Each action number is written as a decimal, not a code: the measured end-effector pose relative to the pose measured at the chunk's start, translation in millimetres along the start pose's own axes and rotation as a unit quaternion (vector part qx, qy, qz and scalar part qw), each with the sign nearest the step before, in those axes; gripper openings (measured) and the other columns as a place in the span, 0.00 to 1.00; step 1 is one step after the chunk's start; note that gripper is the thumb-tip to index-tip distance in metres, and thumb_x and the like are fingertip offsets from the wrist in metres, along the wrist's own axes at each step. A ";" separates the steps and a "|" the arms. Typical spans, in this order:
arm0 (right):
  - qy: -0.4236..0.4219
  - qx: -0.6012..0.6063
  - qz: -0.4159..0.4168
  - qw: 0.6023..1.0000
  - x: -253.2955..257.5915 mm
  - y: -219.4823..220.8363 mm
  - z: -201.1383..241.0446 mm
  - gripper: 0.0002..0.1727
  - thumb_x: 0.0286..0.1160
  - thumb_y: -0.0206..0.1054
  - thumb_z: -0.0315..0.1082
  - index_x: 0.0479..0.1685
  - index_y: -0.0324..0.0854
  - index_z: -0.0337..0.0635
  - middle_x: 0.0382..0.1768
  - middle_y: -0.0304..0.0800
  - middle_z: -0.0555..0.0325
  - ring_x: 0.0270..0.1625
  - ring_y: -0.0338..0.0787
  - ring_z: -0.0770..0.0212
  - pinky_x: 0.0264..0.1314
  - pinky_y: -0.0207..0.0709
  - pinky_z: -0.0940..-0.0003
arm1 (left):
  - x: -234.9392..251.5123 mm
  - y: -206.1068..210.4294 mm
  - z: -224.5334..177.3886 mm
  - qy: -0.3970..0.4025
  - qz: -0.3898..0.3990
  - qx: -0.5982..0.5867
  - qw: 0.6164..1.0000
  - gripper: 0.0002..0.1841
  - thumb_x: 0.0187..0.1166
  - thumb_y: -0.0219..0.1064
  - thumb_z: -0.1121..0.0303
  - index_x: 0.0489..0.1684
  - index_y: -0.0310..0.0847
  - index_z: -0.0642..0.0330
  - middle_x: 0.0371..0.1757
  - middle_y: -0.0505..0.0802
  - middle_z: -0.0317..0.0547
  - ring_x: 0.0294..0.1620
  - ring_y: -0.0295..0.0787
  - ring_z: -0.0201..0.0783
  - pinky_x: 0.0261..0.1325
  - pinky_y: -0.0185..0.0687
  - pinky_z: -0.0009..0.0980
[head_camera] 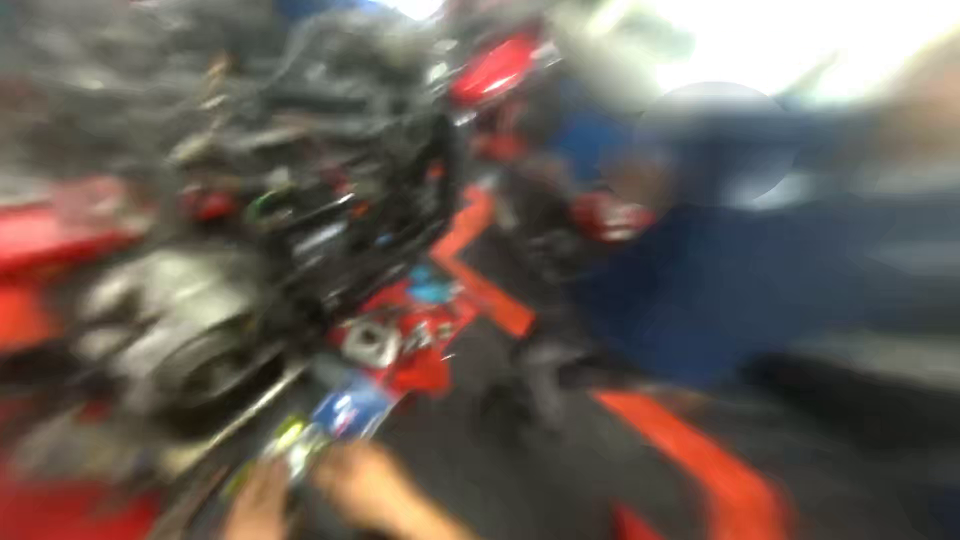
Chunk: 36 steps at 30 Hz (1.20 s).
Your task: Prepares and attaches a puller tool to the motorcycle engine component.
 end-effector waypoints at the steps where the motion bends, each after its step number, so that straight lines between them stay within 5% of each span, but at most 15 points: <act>1: 0.029 -0.008 0.024 0.999 4.8 2.1 1.8 0.18 0.85 0.63 0.45 0.54 0.91 0.41 0.46 0.95 0.51 0.48 0.93 0.57 0.58 0.86 0.50 | 2.0 -0.8 -6.5 -0.073 0.002 -0.029 0.997 0.21 0.95 0.47 0.67 0.74 0.74 0.75 0.66 0.87 0.60 0.65 0.85 0.41 0.74 0.77 0.38; 5: 0.047 -0.027 0.007 0.999 25.9 5.3 3.5 0.22 0.83 0.56 0.49 0.24 0.85 0.48 0.19 0.83 0.61 0.22 0.83 0.62 0.27 0.79 0.57 | 37.1 1.4 42.9 -0.045 0.040 -0.254 0.965 0.20 0.96 0.39 0.66 0.62 0.75 0.70 0.41 0.89 0.47 0.37 0.88 0.34 0.44 0.88 0.33; 9: 0.025 -0.022 0.021 0.999 0.2 -9.3 6.3 0.20 0.78 0.56 0.49 0.24 0.86 0.50 0.18 0.82 0.64 0.20 0.83 0.64 0.25 0.78 0.58 | 51.9 0.4 72.8 -0.055 0.067 -0.364 0.928 0.22 0.96 0.37 0.57 0.60 0.72 0.64 0.32 0.87 0.46 0.23 0.84 0.37 0.27 0.84 0.34; 12: -0.011 -0.110 0.070 0.991 -15.0 5.1 -7.3 0.21 0.78 0.60 0.53 0.27 0.88 0.50 0.21 0.83 0.61 0.27 0.84 0.59 0.32 0.75 0.49 | 58.8 -8.5 81.5 -0.045 0.081 -0.412 0.907 0.23 0.97 0.38 0.54 0.67 0.70 0.64 0.38 0.90 0.55 0.26 0.87 0.44 0.27 0.86 0.38; 14: -0.037 -0.181 0.063 0.981 -15.3 26.2 -6.0 0.23 0.79 0.59 0.56 0.26 0.87 0.50 0.22 0.84 0.57 0.31 0.86 0.54 0.35 0.76 0.44 | 60.3 -11.5 82.8 -0.019 0.071 -0.409 0.910 0.23 0.97 0.40 0.55 0.68 0.70 0.65 0.46 0.92 0.56 0.34 0.91 0.44 0.36 0.91 0.39; 16: -0.037 -0.270 0.025 0.962 -10.7 39.4 11.5 0.23 0.78 0.59 0.56 0.32 0.88 0.46 0.29 0.91 0.50 0.40 0.93 0.46 0.41 0.82 0.39 | 61.6 -10.9 82.9 0.009 0.052 -0.382 0.923 0.23 0.96 0.42 0.58 0.70 0.71 0.68 0.53 0.91 0.57 0.49 0.92 0.46 0.54 0.91 0.43; 18: -0.015 -0.312 -0.001 0.950 -4.2 44.9 23.7 0.23 0.74 0.61 0.55 0.37 0.90 0.45 0.37 0.94 0.48 0.48 0.95 0.44 0.46 0.84 0.39 | 60.9 -9.5 84.1 0.028 0.031 -0.337 0.941 0.23 0.95 0.44 0.57 0.71 0.72 0.69 0.55 0.91 0.56 0.55 0.91 0.45 0.61 0.89 0.43; 23: -0.018 -0.296 0.004 0.955 7.4 57.7 29.0 0.25 0.81 0.59 0.55 0.44 0.88 0.40 0.41 0.94 0.43 0.51 0.95 0.42 0.51 0.85 0.40 | 59.1 -9.6 79.1 0.030 -0.002 -0.322 0.946 0.22 0.95 0.45 0.59 0.68 0.74 0.69 0.48 0.91 0.52 0.47 0.91 0.40 0.53 0.90 0.37; 29: -0.079 -0.163 0.028 0.983 5.9 42.7 -6.9 0.22 0.79 0.65 0.57 0.59 0.88 0.54 0.36 0.94 0.60 0.41 0.93 0.58 0.49 0.87 0.49 | 61.8 -11.2 92.0 -0.002 -0.003 -0.309 0.951 0.22 0.96 0.47 0.59 0.66 0.77 0.68 0.50 0.92 0.55 0.49 0.92 0.45 0.54 0.91 0.43; 31: -0.080 -0.200 -0.028 0.976 8.7 24.9 -16.6 0.22 0.79 0.64 0.55 0.64 0.88 0.57 0.35 0.94 0.62 0.39 0.93 0.58 0.46 0.87 0.46 | 58.6 -10.8 93.7 -0.042 0.025 -0.298 0.953 0.22 0.97 0.45 0.57 0.69 0.74 0.66 0.49 0.92 0.56 0.40 0.94 0.48 0.37 0.94 0.42; 32: -0.094 -0.213 -0.049 0.971 11.6 17.0 -19.3 0.22 0.77 0.65 0.51 0.67 0.87 0.58 0.39 0.95 0.62 0.42 0.94 0.58 0.48 0.87 0.46 | 55.7 -9.4 94.4 -0.068 0.052 -0.304 0.949 0.22 0.97 0.43 0.57 0.71 0.72 0.65 0.50 0.93 0.59 0.36 0.96 0.52 0.28 0.93 0.43; 34: -0.135 -0.240 -0.014 0.961 21.0 8.3 -20.5 0.33 0.72 0.70 0.47 0.81 0.76 0.60 0.63 0.91 0.60 0.65 0.90 0.55 0.67 0.83 0.44 | 50.1 -7.0 95.2 -0.108 0.107 -0.307 0.940 0.22 0.97 0.41 0.56 0.73 0.69 0.63 0.54 0.94 0.60 0.34 0.96 0.55 0.23 0.91 0.43; 36: -0.143 -0.221 0.111 0.958 32.9 14.0 -20.4 0.49 0.66 0.79 0.48 0.92 0.60 0.66 0.82 0.73 0.55 0.78 0.80 0.53 0.78 0.77 0.46 | 44.5 -6.6 94.7 -0.147 0.150 -0.278 0.937 0.23 0.97 0.42 0.53 0.72 0.71 0.60 0.51 0.94 0.58 0.32 0.95 0.52 0.22 0.90 0.41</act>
Point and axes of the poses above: each hand's wrist, its own x-axis towards the middle knuckle, its own y-axis out of the palm, z = x × y, the point moved 5 cm from there along x, towards the middle knuckle
